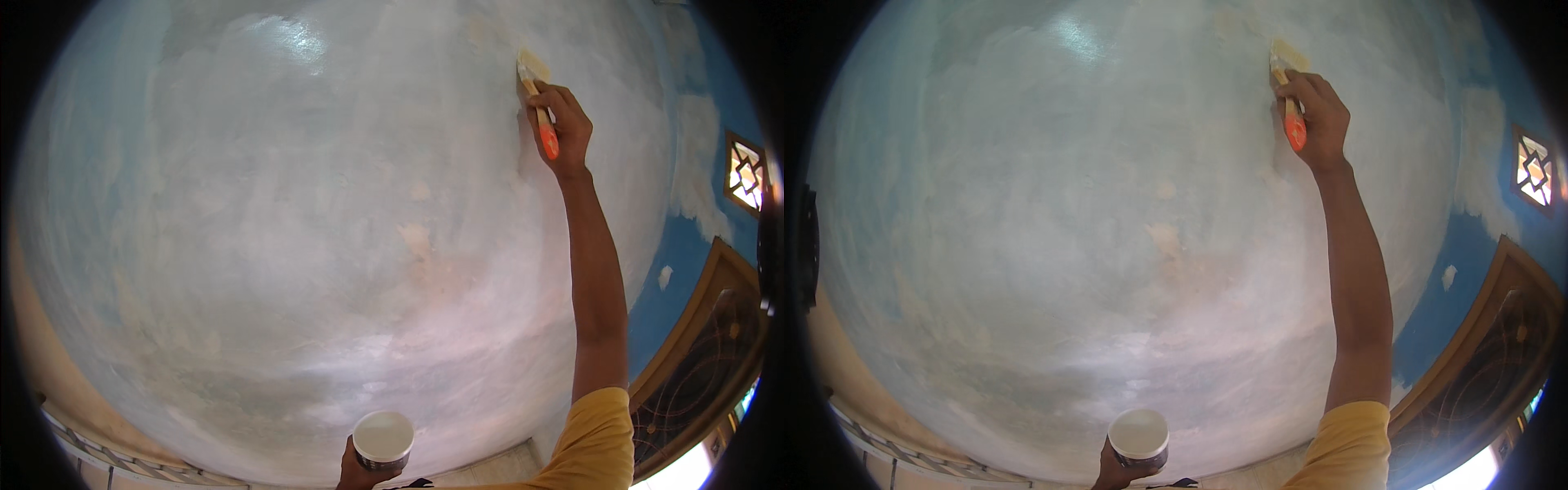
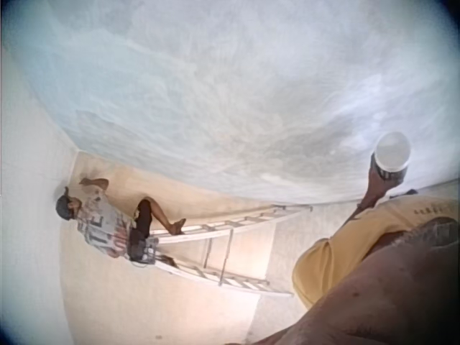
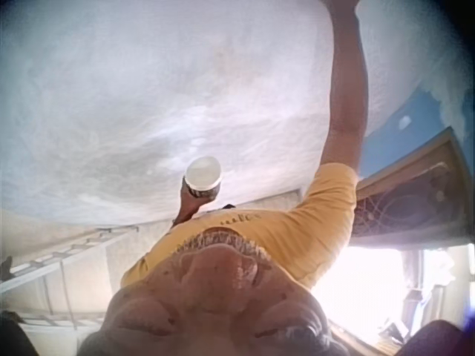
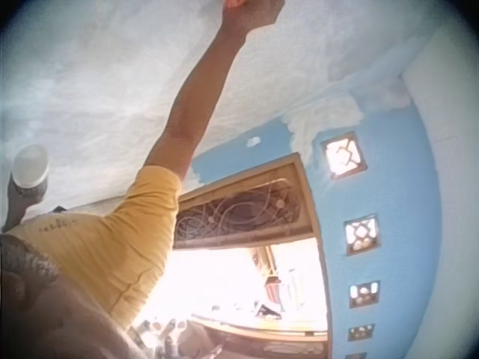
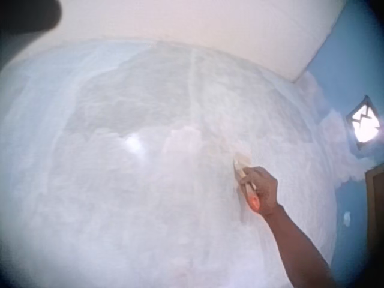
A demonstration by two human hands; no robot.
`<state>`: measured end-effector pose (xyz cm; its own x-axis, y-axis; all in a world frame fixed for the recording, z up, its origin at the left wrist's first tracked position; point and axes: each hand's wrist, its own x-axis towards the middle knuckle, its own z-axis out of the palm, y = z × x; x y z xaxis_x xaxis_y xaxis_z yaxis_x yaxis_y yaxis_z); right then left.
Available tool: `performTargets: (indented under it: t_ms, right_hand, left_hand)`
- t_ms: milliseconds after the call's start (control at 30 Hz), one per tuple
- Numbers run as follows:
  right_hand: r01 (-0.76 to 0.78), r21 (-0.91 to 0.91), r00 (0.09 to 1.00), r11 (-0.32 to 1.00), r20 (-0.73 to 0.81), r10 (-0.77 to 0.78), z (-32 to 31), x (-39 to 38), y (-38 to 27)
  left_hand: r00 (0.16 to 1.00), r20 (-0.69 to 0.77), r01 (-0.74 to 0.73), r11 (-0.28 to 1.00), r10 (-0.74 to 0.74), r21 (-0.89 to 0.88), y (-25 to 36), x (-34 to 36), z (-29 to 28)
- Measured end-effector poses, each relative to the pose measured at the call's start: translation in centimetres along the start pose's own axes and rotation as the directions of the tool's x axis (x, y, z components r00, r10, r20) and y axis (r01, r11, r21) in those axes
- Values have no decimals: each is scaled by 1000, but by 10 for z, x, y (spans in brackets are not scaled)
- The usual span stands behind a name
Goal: The person paints a ceiling with white paint using a brush and a small container. They repeatedly dip the brush into the container and apply paint to the ceiling surface in broad strokes.
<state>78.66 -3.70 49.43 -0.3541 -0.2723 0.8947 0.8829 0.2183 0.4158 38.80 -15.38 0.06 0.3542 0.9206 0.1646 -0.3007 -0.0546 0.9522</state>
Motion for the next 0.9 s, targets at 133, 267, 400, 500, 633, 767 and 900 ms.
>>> performTargets:
  t_ms: [133,267,400,500,633,767,900]
  right_hand:
    - [-110,262,992,959,85,90,-6,-12,-6]
    - [-343,501,938,794,235,256,-31,-3,-18]
    - [-457,683,807,570,50,588,-50,26,-20]
    - [-520,781,683,345,138,717,-41,46,9]
    - [-606,714,661,350,209,721,-23,44,69]
    - [-565,597,768,570,128,627,-19,50,60]
    - [-487,377,867,788,95,490,-10,58,42]
  left_hand:
    - [999,36,16,998,-18,59,21,7,-2]
    - [996,71,38,985,-51,169,49,11,-1]
    - [994,109,-1,988,-16,156,47,12,5]
    - [994,97,39,980,-58,193,49,13,10]
    - [995,101,-6,1000,5,7,27,20,10]
    - [998,22,49,974,-55,220,38,23,3]
    - [999,10,44,966,-48,255,20,32,-18]
